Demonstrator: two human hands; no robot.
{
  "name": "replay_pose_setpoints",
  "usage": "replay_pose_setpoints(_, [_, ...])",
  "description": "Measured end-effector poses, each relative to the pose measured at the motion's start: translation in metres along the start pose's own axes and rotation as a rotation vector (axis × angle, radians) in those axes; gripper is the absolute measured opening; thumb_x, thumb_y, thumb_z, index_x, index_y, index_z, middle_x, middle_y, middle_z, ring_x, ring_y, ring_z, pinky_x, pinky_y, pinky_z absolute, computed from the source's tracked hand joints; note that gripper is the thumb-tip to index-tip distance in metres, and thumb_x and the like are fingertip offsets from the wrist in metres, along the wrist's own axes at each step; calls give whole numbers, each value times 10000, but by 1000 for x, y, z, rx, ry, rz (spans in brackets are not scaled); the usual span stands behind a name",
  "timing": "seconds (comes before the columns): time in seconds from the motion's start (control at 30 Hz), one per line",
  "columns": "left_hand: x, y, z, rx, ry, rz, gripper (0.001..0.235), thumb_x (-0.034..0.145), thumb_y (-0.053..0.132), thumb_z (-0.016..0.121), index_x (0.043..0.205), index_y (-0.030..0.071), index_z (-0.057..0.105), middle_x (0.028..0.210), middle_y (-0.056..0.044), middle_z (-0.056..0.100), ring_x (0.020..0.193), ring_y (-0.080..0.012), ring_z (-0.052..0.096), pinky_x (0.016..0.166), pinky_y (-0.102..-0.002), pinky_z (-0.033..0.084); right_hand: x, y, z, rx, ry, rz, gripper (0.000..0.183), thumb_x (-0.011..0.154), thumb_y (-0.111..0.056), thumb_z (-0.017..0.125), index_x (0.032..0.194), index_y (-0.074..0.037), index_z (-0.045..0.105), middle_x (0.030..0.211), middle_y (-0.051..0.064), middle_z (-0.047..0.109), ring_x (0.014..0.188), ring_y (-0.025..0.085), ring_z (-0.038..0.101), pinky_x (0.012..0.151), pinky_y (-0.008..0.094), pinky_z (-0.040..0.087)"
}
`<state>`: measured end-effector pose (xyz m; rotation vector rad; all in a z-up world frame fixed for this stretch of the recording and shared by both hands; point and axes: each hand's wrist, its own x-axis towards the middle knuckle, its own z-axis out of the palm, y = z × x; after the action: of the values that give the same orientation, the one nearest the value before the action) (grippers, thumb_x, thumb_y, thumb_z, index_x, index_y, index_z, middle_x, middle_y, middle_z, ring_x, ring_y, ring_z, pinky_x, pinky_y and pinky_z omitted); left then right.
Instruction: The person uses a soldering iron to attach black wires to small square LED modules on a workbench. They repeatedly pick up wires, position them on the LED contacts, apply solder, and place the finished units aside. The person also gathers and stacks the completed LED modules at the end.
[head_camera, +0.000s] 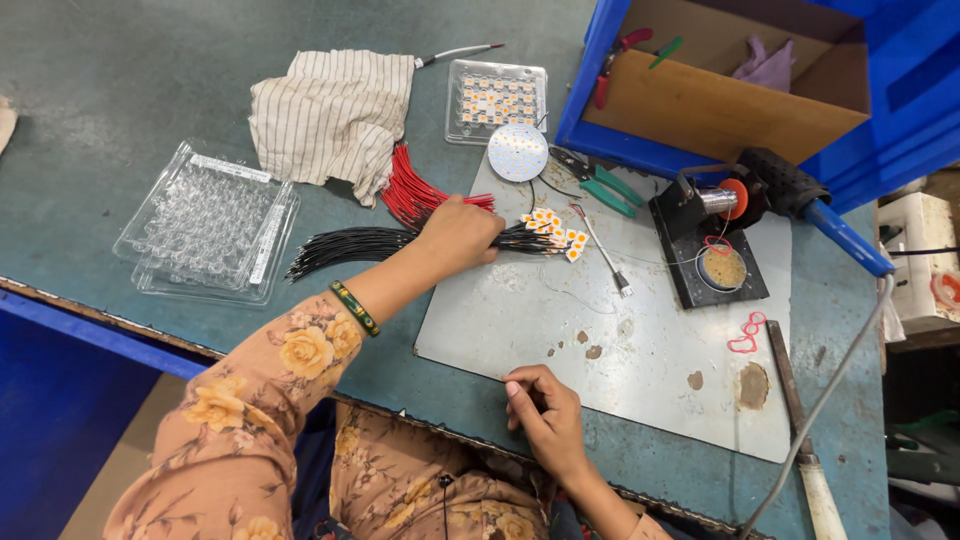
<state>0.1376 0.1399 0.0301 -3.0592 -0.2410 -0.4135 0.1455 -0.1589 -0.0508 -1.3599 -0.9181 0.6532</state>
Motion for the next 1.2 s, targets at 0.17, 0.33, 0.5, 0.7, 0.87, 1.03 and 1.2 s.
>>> replay_pose_setpoints(0.17, [10, 2, -3, 62, 3, -14, 261, 701, 322, 795, 780, 89, 707, 703, -125, 707, 697, -320, 699, 727, -449, 502, -1, 1, 0, 14, 5, -12, 135, 991, -129, 627, 1049, -21, 685, 696, 25, 651, 553, 79, 616, 526, 211, 489])
replay_pose_setpoints(0.33, [23, 5, -38, -73, -57, -138, 285, 752, 343, 754, 822, 69, 721, 771, -159, 709, 763, -366, 705, 694, -490, 542, -2, 5, -2, 0, 18, -24, 137, 997, -135, 623, 1042, -22, 686, 692, 23, 650, 548, 79, 616, 523, 210, 485])
replay_pose_setpoints(0.5, [21, 12, -80, -254, -73, -233, 318, 751, 342, 732, 870, 47, 741, 777, -179, 705, 752, -374, 692, 684, -502, 534, -1, -1, 0, 47, 10, -23, 139, 1005, -136, 623, 1053, -19, 681, 698, 22, 645, 558, 83, 617, 534, 209, 485])
replay_pose_setpoints(0.7, [12, 19, -85, -439, -286, -307, 406, 816, 410, 676, 903, 16, 727, 780, -218, 727, 753, -351, 745, 732, -466, 562, 32, -37, 6, 260, 49, 49, 342, 1008, -312, 492, 1187, -49, 619, 963, 47, 716, 849, 134, 696, 748, 284, 536])
replay_pose_setpoints(0.87, [-26, 56, -69, -366, -201, -268, 391, 820, 405, 691, 876, 19, 712, 823, -206, 712, 783, -376, 707, 685, -500, 538, 85, -51, 20, 741, -33, 213, 478, 1024, -465, 417, 1267, -88, 581, 1222, 41, 698, 1161, 169, 666, 1016, 360, 517])
replay_pose_setpoints(1.03, [-66, 85, -76, -226, -183, -367, 349, 894, 385, 628, 971, 45, 642, 849, -192, 733, 813, -389, 710, 681, -537, 537, 99, -38, 43, 1028, 34, 211, 396, 1130, -409, 547, 1288, -49, 595, 1202, 74, 667, 1129, 205, 608, 1043, 401, 482])
replay_pose_setpoints(1.2, [-94, 126, -91, -39, -3, -153, 280, 847, 288, 666, 963, 33, 662, 866, -151, 741, 768, -322, 732, 678, -505, 539, 94, -41, 38, 887, 112, 413, 387, 975, -376, 540, 1179, -56, 617, 1058, 90, 743, 997, 212, 708, 913, 372, 563])
